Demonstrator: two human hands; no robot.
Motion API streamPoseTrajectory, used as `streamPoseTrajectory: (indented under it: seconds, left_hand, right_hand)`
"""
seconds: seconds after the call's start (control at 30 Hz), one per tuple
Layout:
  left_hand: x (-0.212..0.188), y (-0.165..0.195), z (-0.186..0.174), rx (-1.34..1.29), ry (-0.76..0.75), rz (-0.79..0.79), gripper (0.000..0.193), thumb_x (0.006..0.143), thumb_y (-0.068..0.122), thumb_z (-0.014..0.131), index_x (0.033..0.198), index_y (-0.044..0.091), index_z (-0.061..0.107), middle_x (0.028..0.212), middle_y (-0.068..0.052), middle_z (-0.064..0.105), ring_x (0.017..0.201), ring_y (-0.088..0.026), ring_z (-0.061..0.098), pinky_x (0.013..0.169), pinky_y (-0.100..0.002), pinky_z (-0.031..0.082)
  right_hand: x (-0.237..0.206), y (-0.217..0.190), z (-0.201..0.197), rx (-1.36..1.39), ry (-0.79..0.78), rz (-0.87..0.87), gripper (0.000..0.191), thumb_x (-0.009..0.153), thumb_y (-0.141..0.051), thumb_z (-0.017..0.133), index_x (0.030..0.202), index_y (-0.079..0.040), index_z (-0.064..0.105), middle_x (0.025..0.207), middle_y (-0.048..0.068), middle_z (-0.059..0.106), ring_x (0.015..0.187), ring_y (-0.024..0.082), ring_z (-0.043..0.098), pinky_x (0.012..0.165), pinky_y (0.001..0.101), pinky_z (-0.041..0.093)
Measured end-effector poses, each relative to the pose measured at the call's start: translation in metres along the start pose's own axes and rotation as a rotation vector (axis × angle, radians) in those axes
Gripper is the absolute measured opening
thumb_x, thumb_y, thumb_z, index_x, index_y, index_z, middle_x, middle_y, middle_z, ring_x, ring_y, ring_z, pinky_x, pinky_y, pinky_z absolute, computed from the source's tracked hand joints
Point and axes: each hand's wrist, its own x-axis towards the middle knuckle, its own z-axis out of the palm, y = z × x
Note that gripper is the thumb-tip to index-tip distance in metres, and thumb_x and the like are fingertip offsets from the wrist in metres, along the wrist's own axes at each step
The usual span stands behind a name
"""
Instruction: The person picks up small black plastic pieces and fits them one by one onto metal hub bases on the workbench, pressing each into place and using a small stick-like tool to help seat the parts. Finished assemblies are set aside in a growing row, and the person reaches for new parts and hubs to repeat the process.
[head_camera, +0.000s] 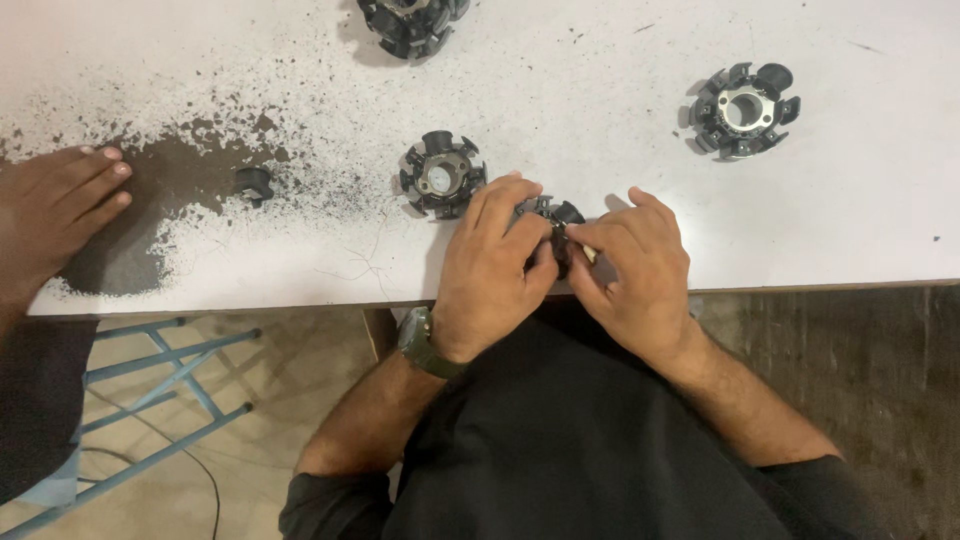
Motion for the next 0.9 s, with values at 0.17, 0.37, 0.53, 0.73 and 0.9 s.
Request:
streamPoseTrajectory:
  seconds: [0.17,0.37,0.53,0.73,0.9]
  left_hand:
    - [0.000,0.004,0.002,-0.039,-0.016,-0.041,0.018,0.085,0.007,0.076,0.100,0.002,0.066,0.134,-0.016,0.059,0.128,-0.036,0.057,0.105,-0.046,0.051]
    - [-0.001,0.000,0.015,-0.005,0.017,-0.077,0.013,0.087,0.003,0.072,0.092,0.001,0.060,0.130,-0.016,0.060,0.119,-0.034,0.060,0.099,-0.046,0.051]
    - [-0.004,-0.003,0.019,-0.033,0.050,-0.073,0.016,0.085,0.002,0.070,0.094,-0.001,0.058,0.127,-0.018,0.059,0.117,-0.036,0.059,0.098,-0.047,0.052]
    - [-0.007,-0.006,0.024,0.000,0.090,-0.041,0.017,0.085,-0.001,0.068,0.097,-0.001,0.056,0.127,-0.017,0.059,0.118,-0.036,0.060,0.100,-0.047,0.052]
    - [-0.007,-0.005,0.024,-0.011,0.093,-0.046,0.016,0.086,-0.001,0.068,0.096,-0.001,0.056,0.128,-0.017,0.060,0.119,-0.036,0.060,0.100,-0.047,0.052]
  right_hand:
    - [0.005,-0.001,-0.005,0.032,-0.064,0.028,0.023,0.086,-0.002,0.079,0.106,-0.008,0.069,0.092,0.004,0.070,0.092,0.025,0.068,0.112,0.0527,0.050]
    - [0.004,0.001,-0.008,0.037,-0.058,0.023,0.022,0.088,-0.003,0.078,0.108,-0.007,0.068,0.095,0.005,0.071,0.096,0.027,0.069,0.112,0.0519,0.051]
    - [-0.001,0.001,-0.006,0.059,-0.019,-0.012,0.026,0.088,0.000,0.079,0.110,-0.006,0.067,0.100,0.007,0.072,0.102,0.028,0.071,0.111,0.0515,0.052]
    - [-0.001,0.001,-0.001,-0.016,-0.007,-0.059,0.027,0.087,0.002,0.081,0.109,-0.006,0.068,0.101,0.007,0.071,0.103,0.028,0.071,0.109,0.0507,0.054]
    - [0.000,0.000,-0.001,-0.093,-0.048,-0.046,0.025,0.086,0.002,0.083,0.105,-0.008,0.069,0.095,0.007,0.069,0.098,0.029,0.069,0.109,0.0514,0.055]
